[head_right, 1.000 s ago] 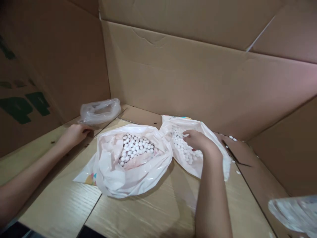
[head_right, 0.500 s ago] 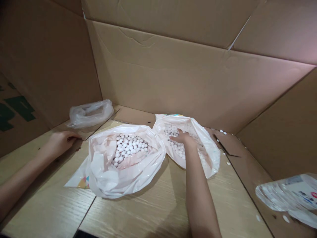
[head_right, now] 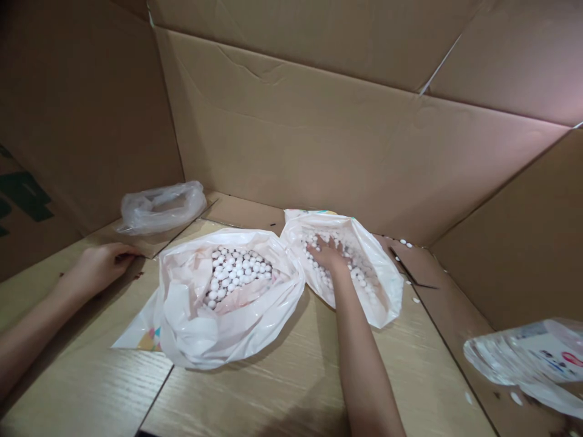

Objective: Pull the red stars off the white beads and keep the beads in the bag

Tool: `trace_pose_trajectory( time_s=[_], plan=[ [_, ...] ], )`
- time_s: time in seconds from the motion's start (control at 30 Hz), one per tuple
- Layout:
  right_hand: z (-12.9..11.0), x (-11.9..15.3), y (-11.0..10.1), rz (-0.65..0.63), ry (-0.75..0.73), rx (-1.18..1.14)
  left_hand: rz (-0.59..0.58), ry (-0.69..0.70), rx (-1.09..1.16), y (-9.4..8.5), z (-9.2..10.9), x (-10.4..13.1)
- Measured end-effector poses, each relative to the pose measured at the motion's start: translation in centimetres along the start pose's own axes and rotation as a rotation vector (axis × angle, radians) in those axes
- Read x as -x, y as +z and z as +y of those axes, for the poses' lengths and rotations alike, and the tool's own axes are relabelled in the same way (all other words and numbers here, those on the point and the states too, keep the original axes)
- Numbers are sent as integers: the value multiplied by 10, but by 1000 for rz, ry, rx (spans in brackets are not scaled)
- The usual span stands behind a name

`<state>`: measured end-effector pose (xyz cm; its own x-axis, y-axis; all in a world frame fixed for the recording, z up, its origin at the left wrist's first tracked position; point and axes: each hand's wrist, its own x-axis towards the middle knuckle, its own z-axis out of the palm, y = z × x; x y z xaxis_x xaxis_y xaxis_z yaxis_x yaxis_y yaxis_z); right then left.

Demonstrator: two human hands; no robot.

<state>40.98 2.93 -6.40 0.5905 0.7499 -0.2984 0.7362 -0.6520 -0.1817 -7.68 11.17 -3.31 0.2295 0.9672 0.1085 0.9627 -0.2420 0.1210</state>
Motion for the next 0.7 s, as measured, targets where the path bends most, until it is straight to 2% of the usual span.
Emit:
trace_pose_trajectory(
  time_s=[0.17,0.3,0.7],
  plan=[
    [-4,7,-5,-21,36,-49,-10,-17,6,0,0,0],
    [-4,10,-6,-43,6,-57,-11,-19,10,1,-2,0],
    [1,5,-1,1,-24,-80,-28,-26,31,-2,2,2]
  ],
)
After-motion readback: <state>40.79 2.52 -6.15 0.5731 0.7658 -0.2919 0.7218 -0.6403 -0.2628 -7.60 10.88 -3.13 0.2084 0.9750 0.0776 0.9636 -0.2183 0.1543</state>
